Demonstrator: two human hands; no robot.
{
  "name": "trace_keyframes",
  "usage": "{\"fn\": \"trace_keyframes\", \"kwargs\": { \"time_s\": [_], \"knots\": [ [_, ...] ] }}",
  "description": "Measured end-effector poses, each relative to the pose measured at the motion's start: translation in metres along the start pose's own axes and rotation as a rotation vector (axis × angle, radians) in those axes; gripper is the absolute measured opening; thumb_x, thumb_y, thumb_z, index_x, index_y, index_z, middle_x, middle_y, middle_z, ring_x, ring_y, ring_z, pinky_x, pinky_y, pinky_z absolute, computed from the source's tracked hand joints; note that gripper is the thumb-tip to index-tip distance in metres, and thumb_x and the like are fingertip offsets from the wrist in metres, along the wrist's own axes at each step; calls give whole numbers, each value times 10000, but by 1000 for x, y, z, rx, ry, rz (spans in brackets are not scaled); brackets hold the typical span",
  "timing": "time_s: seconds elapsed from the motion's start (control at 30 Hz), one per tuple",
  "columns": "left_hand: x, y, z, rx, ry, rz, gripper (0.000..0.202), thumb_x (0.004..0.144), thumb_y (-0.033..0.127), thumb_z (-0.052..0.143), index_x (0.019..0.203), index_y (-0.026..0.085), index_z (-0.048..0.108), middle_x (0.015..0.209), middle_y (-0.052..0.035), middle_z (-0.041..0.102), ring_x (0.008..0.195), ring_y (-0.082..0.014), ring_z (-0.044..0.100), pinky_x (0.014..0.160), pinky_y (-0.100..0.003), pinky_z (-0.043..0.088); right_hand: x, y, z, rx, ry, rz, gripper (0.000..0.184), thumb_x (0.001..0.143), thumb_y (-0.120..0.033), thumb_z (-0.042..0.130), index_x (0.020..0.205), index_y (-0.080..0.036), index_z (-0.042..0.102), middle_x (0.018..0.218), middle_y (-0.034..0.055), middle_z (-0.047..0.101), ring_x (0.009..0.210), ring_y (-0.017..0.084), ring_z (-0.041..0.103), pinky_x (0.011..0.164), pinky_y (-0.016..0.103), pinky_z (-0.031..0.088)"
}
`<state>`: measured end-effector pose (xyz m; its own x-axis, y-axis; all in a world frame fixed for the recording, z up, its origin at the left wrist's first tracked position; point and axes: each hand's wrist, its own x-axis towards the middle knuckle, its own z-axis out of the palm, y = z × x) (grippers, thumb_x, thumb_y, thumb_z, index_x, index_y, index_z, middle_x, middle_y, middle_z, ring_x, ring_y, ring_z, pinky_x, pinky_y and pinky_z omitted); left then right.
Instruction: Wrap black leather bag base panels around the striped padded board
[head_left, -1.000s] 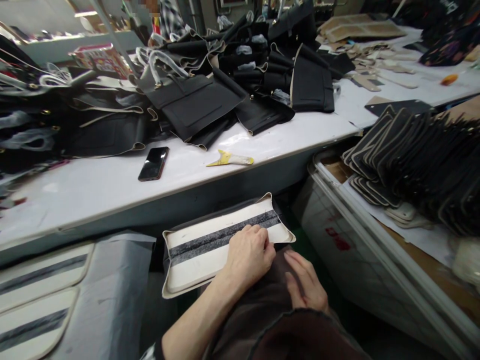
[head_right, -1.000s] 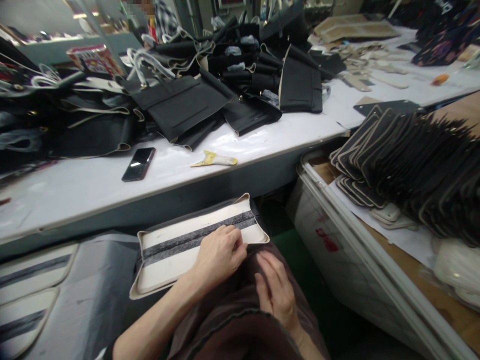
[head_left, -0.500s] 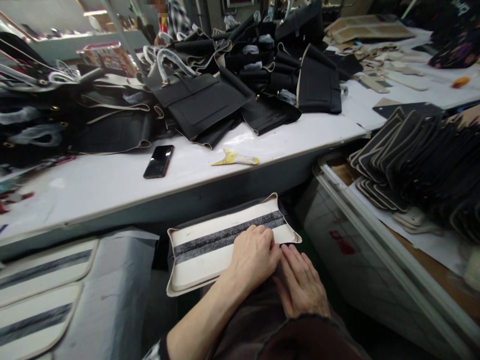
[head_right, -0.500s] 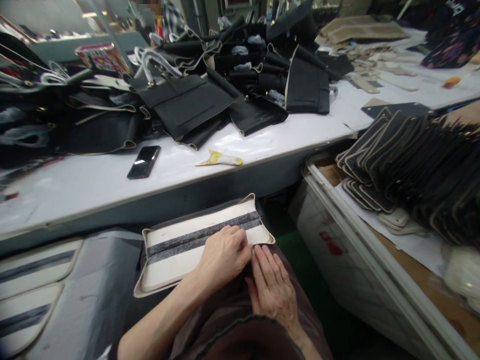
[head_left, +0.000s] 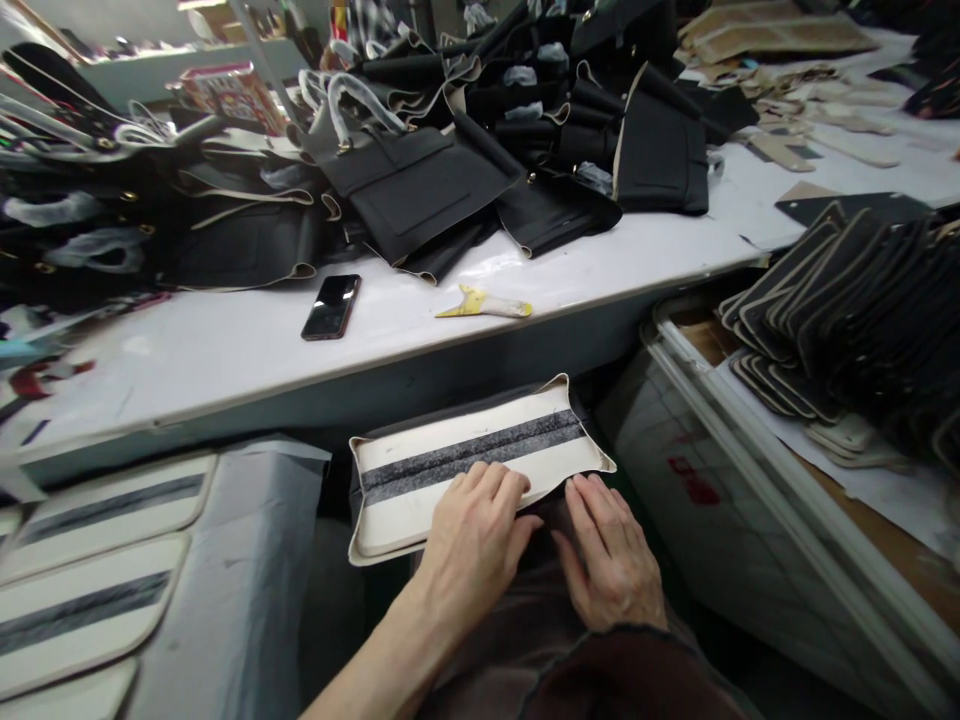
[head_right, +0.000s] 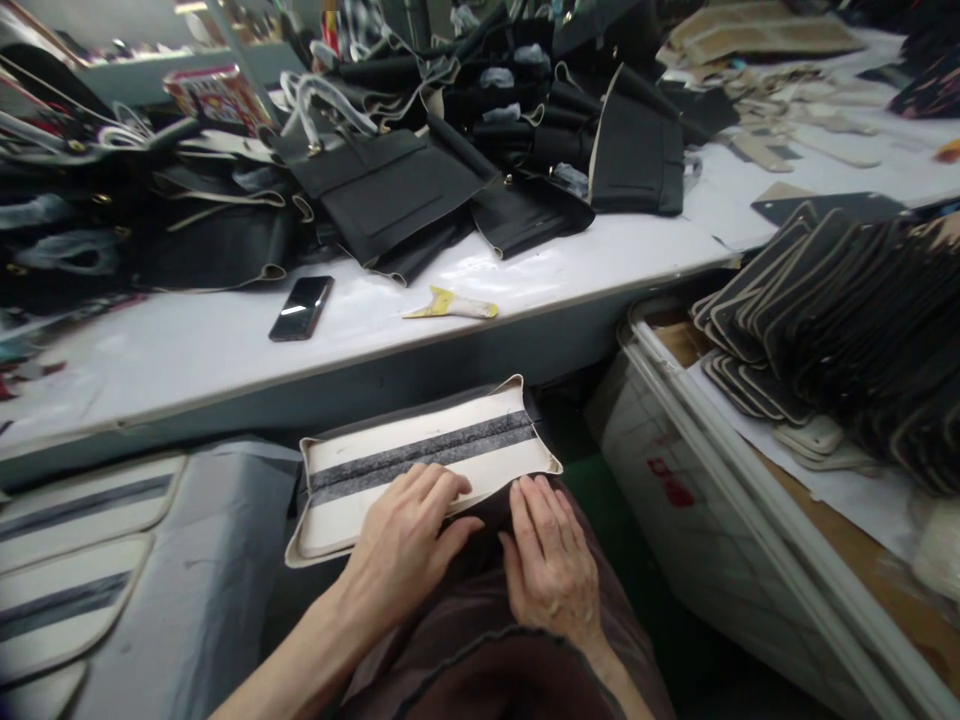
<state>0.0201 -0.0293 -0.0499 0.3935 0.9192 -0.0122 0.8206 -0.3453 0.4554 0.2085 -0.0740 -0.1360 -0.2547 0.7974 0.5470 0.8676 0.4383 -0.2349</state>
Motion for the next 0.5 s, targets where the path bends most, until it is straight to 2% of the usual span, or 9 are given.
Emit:
{"fn": "trace_keyframes", "kwargs": {
  "time_s": [0.07,0.2,0.3,0.5],
  "knots": [
    [-6,-7,-1,27,-8,-20,37,925,231,580,909,213,553,930,-19,609,882,-213,545,774,-354,446,0,-2,1,-7,6,7,671,884,-172,605,1500,-105,348,1396,171,526,1313,330,469,1080,489,416],
    [-8,-14,4,30,32,-48,131,970,256,498,863,211,558,888,-16,612,852,-193,552,764,-336,436,2,-11,7,-4,12,23,678,884,-209,620,1498,-104,354,1395,186,514,1311,347,462,1059,495,437],
    [-6,-12,7,26,54,-86,146,957,266,521,826,208,544,862,-13,618,830,-190,562,746,-332,430,6,-19,12,34,11,22,664,887,-203,611,1495,-108,361,1381,188,520,1302,344,468,1051,505,450],
    [-3,-11,6,-56,117,-181,74,930,243,568,893,198,523,818,4,619,773,-170,584,695,-305,428,9,-29,17,86,41,10,661,876,-141,610,1492,-125,370,1350,188,532,1288,341,481,1069,543,433]
  ]
}}
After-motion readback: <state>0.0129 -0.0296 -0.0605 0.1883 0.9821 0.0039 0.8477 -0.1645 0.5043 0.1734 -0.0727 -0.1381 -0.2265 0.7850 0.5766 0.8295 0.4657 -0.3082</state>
